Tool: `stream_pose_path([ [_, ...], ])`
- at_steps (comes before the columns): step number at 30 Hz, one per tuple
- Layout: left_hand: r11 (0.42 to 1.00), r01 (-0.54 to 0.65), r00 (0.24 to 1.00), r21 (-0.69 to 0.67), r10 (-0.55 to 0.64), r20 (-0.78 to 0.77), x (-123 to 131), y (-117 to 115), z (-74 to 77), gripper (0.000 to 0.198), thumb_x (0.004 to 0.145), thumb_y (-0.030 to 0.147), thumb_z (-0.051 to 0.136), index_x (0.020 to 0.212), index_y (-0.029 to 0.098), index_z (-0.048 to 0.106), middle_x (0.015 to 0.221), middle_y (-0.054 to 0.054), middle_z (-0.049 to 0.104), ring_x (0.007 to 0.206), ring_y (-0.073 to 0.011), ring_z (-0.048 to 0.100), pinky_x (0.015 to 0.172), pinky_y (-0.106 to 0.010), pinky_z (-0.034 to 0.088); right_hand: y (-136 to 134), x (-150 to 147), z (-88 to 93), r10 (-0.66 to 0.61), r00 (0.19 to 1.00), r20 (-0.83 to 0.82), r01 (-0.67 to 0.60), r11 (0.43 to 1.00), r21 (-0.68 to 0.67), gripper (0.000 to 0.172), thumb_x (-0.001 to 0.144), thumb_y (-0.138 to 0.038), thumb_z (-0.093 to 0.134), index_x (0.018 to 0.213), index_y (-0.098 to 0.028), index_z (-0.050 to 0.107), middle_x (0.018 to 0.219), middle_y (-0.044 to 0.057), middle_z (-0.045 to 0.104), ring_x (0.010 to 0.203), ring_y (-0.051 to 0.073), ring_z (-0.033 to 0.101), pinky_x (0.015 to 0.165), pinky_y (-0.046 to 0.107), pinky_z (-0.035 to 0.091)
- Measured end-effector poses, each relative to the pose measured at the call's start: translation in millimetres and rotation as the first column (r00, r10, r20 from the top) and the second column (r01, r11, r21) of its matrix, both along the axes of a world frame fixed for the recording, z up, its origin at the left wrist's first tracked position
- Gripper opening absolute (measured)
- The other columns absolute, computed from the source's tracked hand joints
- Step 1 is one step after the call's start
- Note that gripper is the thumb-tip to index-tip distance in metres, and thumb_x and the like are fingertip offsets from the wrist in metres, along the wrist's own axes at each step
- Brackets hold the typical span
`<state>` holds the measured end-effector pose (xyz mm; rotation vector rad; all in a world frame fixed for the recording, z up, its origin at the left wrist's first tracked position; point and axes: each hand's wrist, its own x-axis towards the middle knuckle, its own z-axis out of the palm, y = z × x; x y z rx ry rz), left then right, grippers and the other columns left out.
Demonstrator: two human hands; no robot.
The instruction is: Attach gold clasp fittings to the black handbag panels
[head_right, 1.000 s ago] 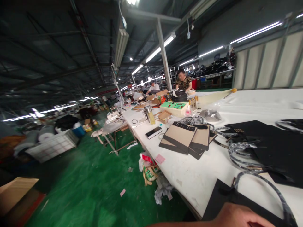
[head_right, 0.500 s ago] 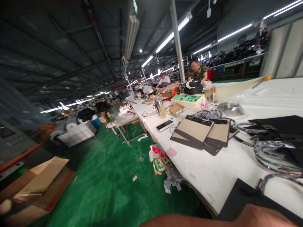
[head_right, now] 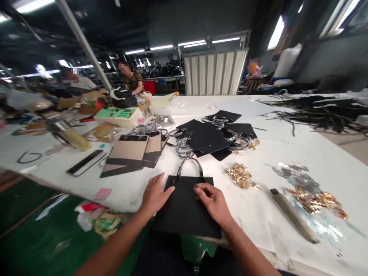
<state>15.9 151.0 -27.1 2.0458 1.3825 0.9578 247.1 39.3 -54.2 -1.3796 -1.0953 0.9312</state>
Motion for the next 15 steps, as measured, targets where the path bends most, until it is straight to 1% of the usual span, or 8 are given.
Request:
stream_pose_path([
  [4, 0.997, 0.024, 0.997, -0.075, -0.030, -0.077, 9, 7, -8.7, 0.060, 0.070, 0.032, 0.083, 0.125, 0.017, 0.064, 0.128, -0.015, 0.064, 0.130, -0.0389, 0.047, 0.115, -0.045, 0.030, 6, -7, 0.6, 0.018, 0.997, 0.069, -0.020, 0.999, 0.030, 0.044, 0.094, -0.059, 0.062, 0.111, -0.019, 0.068, 0.090, 0.005, 0.072, 0.081, 0.021, 0.068, 0.077, 0.033, 0.053],
  [5, 0.993, 0.001, 0.998, -0.120, -0.008, -0.055, 13, 9, -9.1, 0.067, 0.069, 0.032, 0.084, 0.130, 0.017, 0.061, 0.128, -0.015, 0.063, 0.128, -0.0376, 0.049, 0.113, -0.045, 0.033, 5, -7, 0.8, 0.022, 0.996, 0.083, -0.026, 0.999, 0.039, 0.043, 0.095, -0.058, 0.061, 0.112, -0.019, 0.067, 0.091, 0.005, 0.072, 0.082, 0.021, 0.068, 0.078, 0.032, 0.052],
  [7, 0.965, -0.046, 0.993, -0.256, 0.073, 0.098, 20, 14, -7.7, 0.083, 0.068, 0.029, 0.085, 0.142, 0.016, 0.051, 0.124, -0.013, 0.063, 0.120, -0.0328, 0.055, 0.106, -0.041, 0.041, 3, -5, 0.7, 0.029, 0.995, 0.095, -0.035, 0.998, 0.054, 0.042, 0.096, -0.057, 0.060, 0.113, -0.019, 0.066, 0.094, 0.005, 0.072, 0.084, 0.020, 0.068, 0.080, 0.032, 0.052],
  [9, 0.910, -0.031, 0.932, -0.413, 0.176, 0.318, 23, 19, -2.9, 0.096, 0.068, 0.026, 0.085, 0.152, 0.016, 0.039, 0.117, -0.010, 0.063, 0.106, -0.0254, 0.062, 0.094, -0.034, 0.048, 3, -3, 0.4, 0.038, 0.996, 0.078, -0.041, 0.998, 0.047, 0.043, 0.096, -0.058, 0.060, 0.115, -0.019, 0.065, 0.096, 0.006, 0.072, 0.086, 0.021, 0.068, 0.079, 0.032, 0.052],
  [11, 0.851, 0.043, 0.836, -0.524, 0.257, 0.485, 23, 21, 5.3, 0.102, 0.069, 0.023, 0.085, 0.156, 0.017, 0.031, 0.111, -0.007, 0.064, 0.092, -0.0194, 0.064, 0.083, -0.030, 0.051, 3, -1, -0.2, 0.046, 0.998, 0.039, -0.047, 0.999, 0.026, 0.046, 0.095, -0.059, 0.061, 0.117, -0.019, 0.064, 0.097, 0.006, 0.072, 0.087, 0.021, 0.069, 0.078, 0.032, 0.052],
  [13, 0.778, 0.179, 0.772, -0.603, 0.269, 0.576, 20, 19, 14.9, 0.094, 0.069, 0.020, 0.085, 0.151, 0.015, 0.039, 0.105, -0.007, 0.067, 0.082, -0.0182, 0.066, 0.077, -0.030, 0.052, 4, 0, -1.0, 0.043, 0.999, 0.003, -0.043, 0.999, 0.016, 0.049, 0.094, -0.061, 0.062, 0.119, -0.018, 0.064, 0.096, 0.007, 0.073, 0.087, 0.022, 0.069, 0.077, 0.032, 0.052],
  [14, 0.717, 0.279, 0.757, -0.639, 0.246, 0.605, 19, 18, 19.4, 0.084, 0.070, 0.020, 0.084, 0.145, 0.012, 0.046, 0.102, -0.008, 0.069, 0.080, -0.0196, 0.067, 0.076, -0.032, 0.053, 5, 0, -1.4, 0.037, 0.999, -0.008, -0.037, 0.999, 0.016, 0.050, 0.093, -0.061, 0.062, 0.119, -0.018, 0.064, 0.095, 0.007, 0.073, 0.086, 0.022, 0.069, 0.076, 0.032, 0.052],
  [15, 0.636, 0.381, 0.747, -0.671, 0.217, 0.629, 18, 16, 23.0, 0.071, 0.072, 0.021, 0.083, 0.136, 0.009, 0.055, 0.098, -0.010, 0.071, 0.079, -0.0216, 0.069, 0.077, -0.034, 0.055, 5, 1, -1.8, 0.031, 0.999, -0.013, -0.031, 0.999, 0.016, 0.051, 0.093, -0.062, 0.063, 0.119, -0.018, 0.065, 0.093, 0.006, 0.073, 0.086, 0.021, 0.068, 0.076, 0.032, 0.052],
])
